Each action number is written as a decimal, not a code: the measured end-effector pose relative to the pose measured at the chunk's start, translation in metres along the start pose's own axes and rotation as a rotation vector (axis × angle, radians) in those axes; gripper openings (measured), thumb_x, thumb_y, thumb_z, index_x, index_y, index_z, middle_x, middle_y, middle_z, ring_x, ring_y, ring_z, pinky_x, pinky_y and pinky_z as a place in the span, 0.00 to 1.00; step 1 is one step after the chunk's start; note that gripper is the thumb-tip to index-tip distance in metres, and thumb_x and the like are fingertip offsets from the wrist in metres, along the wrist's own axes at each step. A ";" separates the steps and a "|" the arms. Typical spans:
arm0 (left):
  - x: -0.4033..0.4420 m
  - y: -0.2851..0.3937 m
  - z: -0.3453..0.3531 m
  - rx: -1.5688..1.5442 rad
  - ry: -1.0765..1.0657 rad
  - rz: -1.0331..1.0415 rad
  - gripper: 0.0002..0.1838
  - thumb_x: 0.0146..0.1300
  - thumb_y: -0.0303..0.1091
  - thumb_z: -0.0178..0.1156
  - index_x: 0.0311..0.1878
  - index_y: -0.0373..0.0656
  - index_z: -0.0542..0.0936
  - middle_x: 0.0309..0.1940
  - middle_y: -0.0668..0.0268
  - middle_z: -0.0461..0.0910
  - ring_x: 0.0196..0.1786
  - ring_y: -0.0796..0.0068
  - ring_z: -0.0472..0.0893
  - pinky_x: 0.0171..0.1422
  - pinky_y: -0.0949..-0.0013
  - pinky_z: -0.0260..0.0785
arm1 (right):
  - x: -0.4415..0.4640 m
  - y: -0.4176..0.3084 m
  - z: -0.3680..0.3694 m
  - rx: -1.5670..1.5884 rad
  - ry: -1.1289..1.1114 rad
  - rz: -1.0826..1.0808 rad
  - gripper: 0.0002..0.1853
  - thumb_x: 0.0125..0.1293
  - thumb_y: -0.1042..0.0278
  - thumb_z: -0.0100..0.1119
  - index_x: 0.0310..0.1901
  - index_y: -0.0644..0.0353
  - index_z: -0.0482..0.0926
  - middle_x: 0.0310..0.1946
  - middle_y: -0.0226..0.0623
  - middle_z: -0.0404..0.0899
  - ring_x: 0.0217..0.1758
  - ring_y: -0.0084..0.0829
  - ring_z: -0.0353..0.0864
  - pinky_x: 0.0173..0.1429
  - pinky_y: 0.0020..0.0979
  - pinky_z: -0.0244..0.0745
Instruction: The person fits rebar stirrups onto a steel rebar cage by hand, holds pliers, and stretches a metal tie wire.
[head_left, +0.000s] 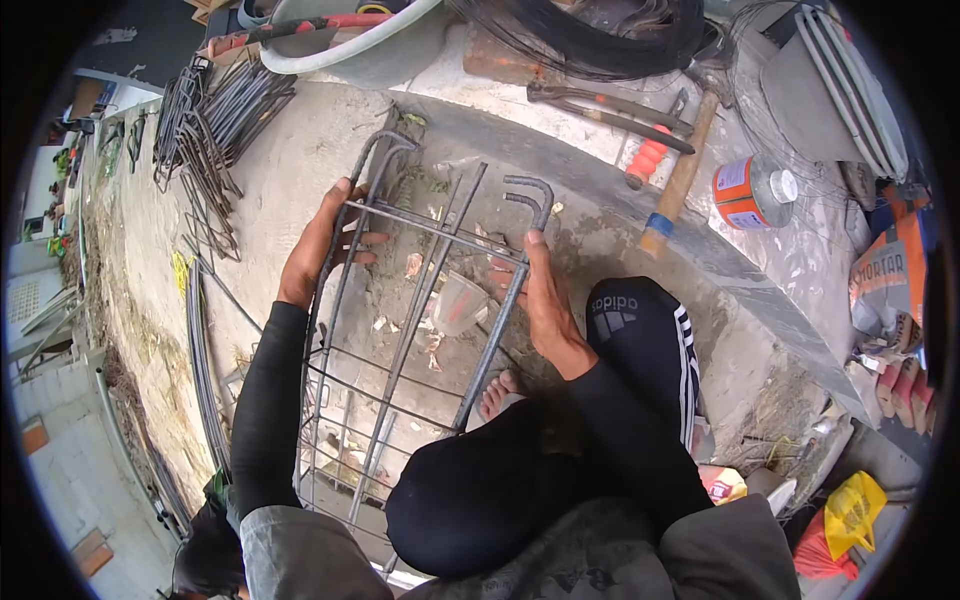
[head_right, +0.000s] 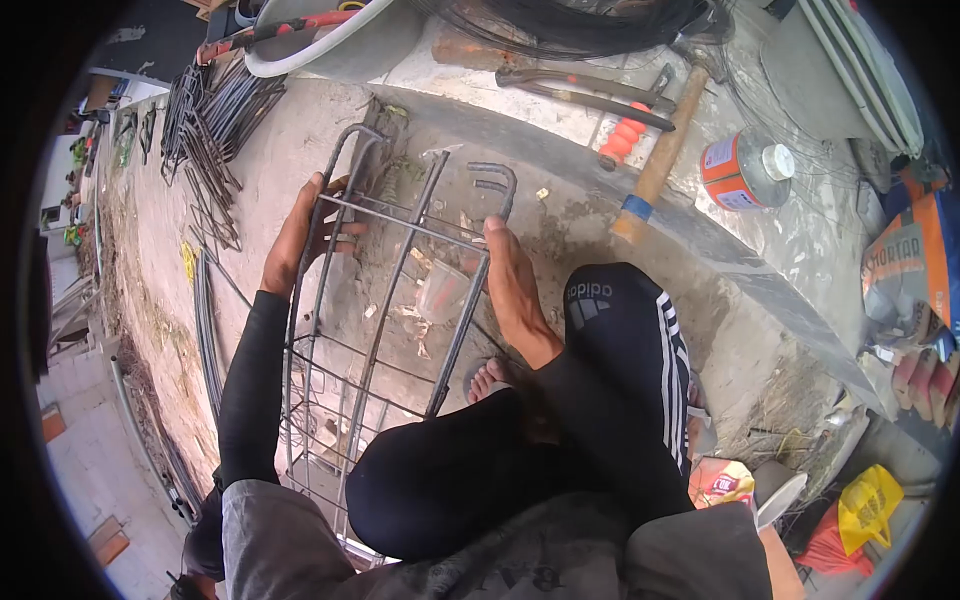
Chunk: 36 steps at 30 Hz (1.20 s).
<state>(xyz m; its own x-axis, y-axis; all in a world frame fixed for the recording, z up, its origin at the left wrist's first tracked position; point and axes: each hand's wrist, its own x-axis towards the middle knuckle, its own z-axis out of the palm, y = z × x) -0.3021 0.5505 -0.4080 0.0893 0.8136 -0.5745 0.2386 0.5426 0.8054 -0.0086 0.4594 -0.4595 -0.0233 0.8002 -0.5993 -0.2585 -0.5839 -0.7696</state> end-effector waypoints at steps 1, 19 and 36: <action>-0.008 0.009 0.001 0.044 0.002 -0.035 0.53 0.71 0.78 0.42 0.79 0.37 0.64 0.70 0.55 0.74 0.57 0.59 0.84 0.55 0.59 0.78 | 0.003 0.001 0.004 0.027 -0.029 -0.002 0.47 0.72 0.27 0.49 0.73 0.67 0.66 0.66 0.50 0.74 0.63 0.42 0.78 0.63 0.42 0.74; 0.011 0.006 0.000 0.262 0.064 -0.137 0.60 0.63 0.86 0.35 0.79 0.38 0.63 0.68 0.50 0.73 0.35 0.58 0.87 0.43 0.63 0.79 | 0.002 -0.010 -0.009 -0.243 -0.220 0.198 0.53 0.68 0.20 0.45 0.75 0.63 0.57 0.68 0.55 0.69 0.48 0.45 0.89 0.33 0.40 0.85; 0.003 0.007 0.004 0.154 0.071 -0.104 0.60 0.64 0.87 0.34 0.77 0.40 0.67 0.56 0.50 0.78 0.35 0.62 0.85 0.41 0.64 0.76 | -0.072 -0.081 -0.075 -0.525 -0.075 -0.432 0.30 0.78 0.49 0.56 0.70 0.65 0.73 0.64 0.59 0.78 0.64 0.50 0.83 0.70 0.42 0.74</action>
<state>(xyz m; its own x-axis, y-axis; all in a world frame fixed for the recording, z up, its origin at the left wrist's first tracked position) -0.2959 0.5560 -0.4044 -0.0105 0.7706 -0.6372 0.3882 0.5904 0.7076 0.0859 0.4391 -0.3708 -0.0955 0.9726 -0.2120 0.2425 -0.1838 -0.9526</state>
